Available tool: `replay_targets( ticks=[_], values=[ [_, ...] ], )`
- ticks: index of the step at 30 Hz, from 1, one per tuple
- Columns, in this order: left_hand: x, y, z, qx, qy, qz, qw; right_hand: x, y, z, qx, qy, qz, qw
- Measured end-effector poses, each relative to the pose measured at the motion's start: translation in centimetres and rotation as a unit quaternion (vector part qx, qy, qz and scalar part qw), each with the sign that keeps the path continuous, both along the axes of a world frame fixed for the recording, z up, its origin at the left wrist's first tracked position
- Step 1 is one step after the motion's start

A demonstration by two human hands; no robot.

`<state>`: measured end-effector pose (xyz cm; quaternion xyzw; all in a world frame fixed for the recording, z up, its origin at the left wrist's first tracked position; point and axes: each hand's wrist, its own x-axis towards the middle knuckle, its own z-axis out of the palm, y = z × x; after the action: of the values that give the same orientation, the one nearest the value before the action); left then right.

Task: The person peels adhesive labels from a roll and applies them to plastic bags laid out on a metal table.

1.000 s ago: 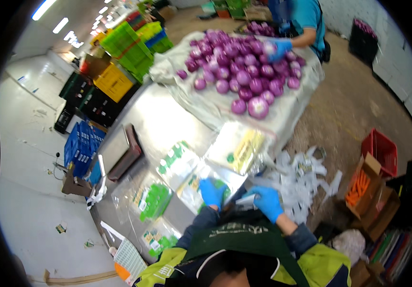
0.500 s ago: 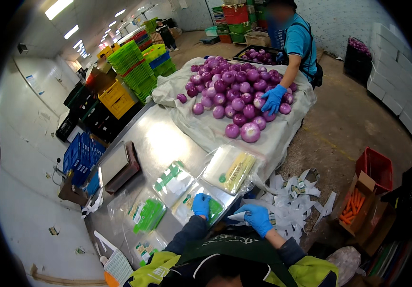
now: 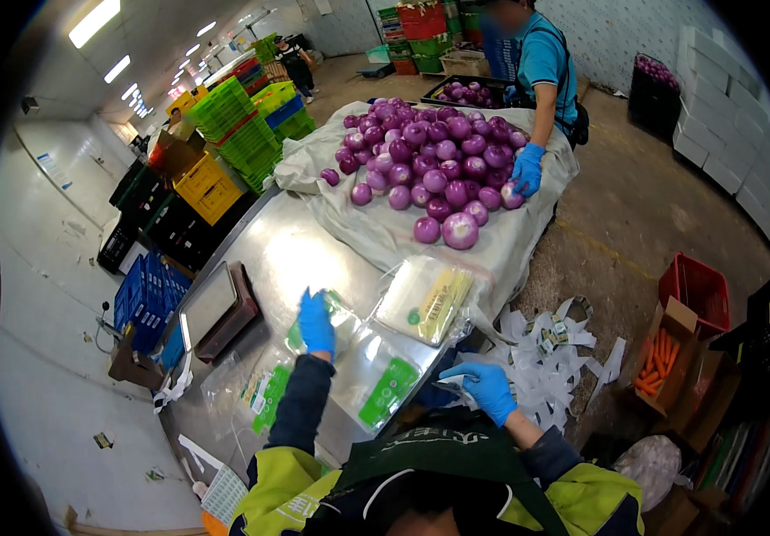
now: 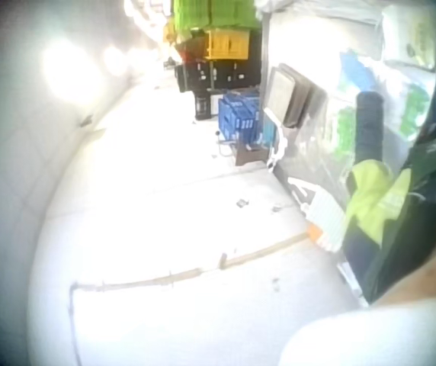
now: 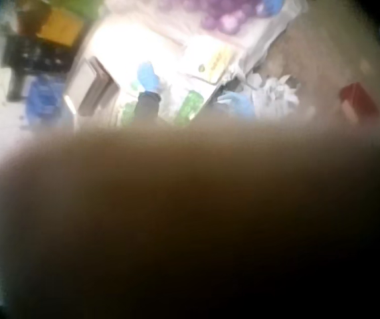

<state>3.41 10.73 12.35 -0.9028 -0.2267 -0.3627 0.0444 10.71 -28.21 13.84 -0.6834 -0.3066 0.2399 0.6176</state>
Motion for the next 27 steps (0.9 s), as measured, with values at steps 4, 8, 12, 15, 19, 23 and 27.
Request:
replay_targets(
  ticks=[4,8,12,15,19,23,27],
  values=[
    [-2.8,-15.7,2.8,-0.553,0.175,-0.218,0.785,0.2,0.3,-1.0,-0.001,0.03,-0.003,1.0],
    [-4.6,-21.7,4.2,-0.618,0.079,-0.284,0.728,0.5,1.1,-1.2,-0.012,0.075,-0.034,0.997],
    [-4.3,-21.1,4.9,-0.504,0.046,-0.262,0.822,1.5,1.4,1.1,-0.086,-0.054,-0.013,0.995],
    [-4.9,-21.1,5.8,-0.437,0.023,-0.275,0.856,2.1,1.8,2.0,-0.098,-0.064,0.001,0.993],
    [-5.8,-18.4,6.8,-0.522,-0.153,-0.192,0.817,3.8,0.8,0.2,-0.104,-0.076,-0.066,0.989],
    [-6.7,-10.4,7.1,-0.555,-0.243,-0.001,0.796,4.5,-2.8,-0.4,-0.155,-0.14,-0.135,0.969],
    [-7.8,-7.0,-3.4,-0.562,-0.126,0.056,0.816,2.1,-1.2,1.0,-0.051,-0.19,-0.021,0.98]
  ],
)
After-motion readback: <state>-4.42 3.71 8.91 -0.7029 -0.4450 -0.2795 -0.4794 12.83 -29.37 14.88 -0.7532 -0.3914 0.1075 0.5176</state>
